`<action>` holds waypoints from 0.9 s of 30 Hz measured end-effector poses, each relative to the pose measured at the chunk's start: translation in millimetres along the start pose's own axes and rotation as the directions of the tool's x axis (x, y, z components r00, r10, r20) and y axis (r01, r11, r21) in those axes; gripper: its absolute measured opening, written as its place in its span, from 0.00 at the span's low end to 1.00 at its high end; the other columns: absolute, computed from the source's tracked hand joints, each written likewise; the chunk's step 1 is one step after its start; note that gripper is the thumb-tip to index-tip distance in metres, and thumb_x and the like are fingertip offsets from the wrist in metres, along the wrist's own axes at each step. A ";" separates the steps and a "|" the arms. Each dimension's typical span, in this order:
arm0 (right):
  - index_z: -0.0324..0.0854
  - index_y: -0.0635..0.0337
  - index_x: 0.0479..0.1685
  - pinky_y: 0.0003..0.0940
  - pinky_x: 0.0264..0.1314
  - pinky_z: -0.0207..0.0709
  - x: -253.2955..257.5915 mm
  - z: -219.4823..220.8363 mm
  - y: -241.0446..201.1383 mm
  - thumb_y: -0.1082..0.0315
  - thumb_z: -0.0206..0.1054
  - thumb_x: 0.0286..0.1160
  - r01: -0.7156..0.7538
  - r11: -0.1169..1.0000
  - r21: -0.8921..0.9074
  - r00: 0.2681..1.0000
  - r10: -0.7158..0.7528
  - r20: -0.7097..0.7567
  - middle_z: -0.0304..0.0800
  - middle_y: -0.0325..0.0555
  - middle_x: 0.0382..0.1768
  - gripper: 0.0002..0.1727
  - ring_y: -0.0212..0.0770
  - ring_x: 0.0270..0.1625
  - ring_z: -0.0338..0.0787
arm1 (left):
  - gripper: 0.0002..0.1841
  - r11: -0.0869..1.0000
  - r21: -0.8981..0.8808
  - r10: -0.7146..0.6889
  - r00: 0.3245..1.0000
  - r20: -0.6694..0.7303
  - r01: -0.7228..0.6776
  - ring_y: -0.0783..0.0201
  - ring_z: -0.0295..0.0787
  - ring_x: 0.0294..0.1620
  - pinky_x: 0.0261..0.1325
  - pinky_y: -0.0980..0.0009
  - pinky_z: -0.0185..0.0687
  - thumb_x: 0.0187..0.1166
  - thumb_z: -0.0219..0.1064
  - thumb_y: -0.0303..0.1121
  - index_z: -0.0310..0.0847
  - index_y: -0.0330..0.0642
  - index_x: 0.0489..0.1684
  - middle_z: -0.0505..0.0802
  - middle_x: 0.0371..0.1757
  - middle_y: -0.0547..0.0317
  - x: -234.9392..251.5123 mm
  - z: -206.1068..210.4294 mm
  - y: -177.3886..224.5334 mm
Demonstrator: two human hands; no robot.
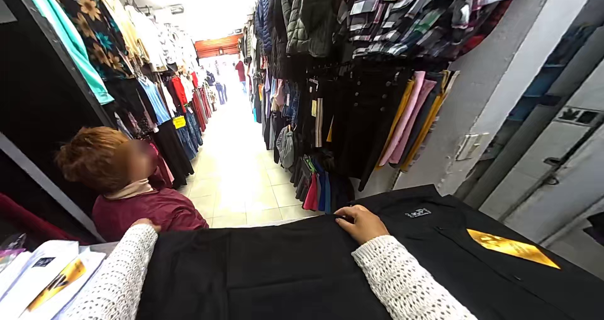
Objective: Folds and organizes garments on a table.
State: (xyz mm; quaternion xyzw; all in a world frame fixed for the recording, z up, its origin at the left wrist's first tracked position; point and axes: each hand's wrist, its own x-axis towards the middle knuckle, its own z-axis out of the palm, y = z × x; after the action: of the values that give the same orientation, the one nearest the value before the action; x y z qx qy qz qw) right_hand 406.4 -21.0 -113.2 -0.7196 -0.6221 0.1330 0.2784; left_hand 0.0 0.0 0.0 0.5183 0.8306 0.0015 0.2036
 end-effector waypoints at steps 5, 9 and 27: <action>0.93 0.66 0.50 0.72 0.71 0.70 -2.9 -4.1 2.5 0.77 0.72 0.74 0.133 0.990 -0.048 0.991 -0.134 -0.027 0.89 0.72 0.58 0.10 0.72 0.67 0.84 | 0.22 0.920 -0.223 0.225 0.900 -0.373 -0.323 0.28 0.78 0.74 0.78 0.34 0.64 0.92 0.56 0.37 0.80 0.21 0.63 0.85 0.65 0.20 75.5 -15.4 -111.2; 0.91 0.68 0.50 0.78 0.66 0.71 -24.1 -39.9 -16.5 0.80 0.70 0.74 0.287 0.946 -0.150 0.947 -0.304 -0.102 0.90 0.71 0.56 0.09 0.74 0.64 0.86 | 0.16 0.734 -0.439 0.248 0.806 -0.537 -0.518 0.41 0.86 0.62 0.70 0.40 0.73 0.91 0.57 0.34 0.81 0.27 0.56 0.89 0.56 0.32 25.2 -31.1 -160.2; 0.64 0.64 0.81 0.45 0.57 0.87 -225.4 -84.1 54.8 0.64 0.63 0.80 -0.193 0.776 0.600 0.947 0.308 -0.094 0.77 0.60 0.71 0.30 0.47 0.62 0.89 | 0.18 0.644 -0.717 0.048 0.949 -0.311 -0.268 0.52 0.90 0.52 0.55 0.54 0.84 0.84 0.61 0.21 0.69 0.25 0.71 0.88 0.58 0.32 -53.6 46.9 -325.4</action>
State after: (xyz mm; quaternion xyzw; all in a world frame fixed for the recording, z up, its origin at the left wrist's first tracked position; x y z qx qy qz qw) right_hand 453.7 -263.1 -111.0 -0.6851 -0.4204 0.2851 0.5222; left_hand -243.7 -206.5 -94.5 0.4538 0.7257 0.4309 0.2858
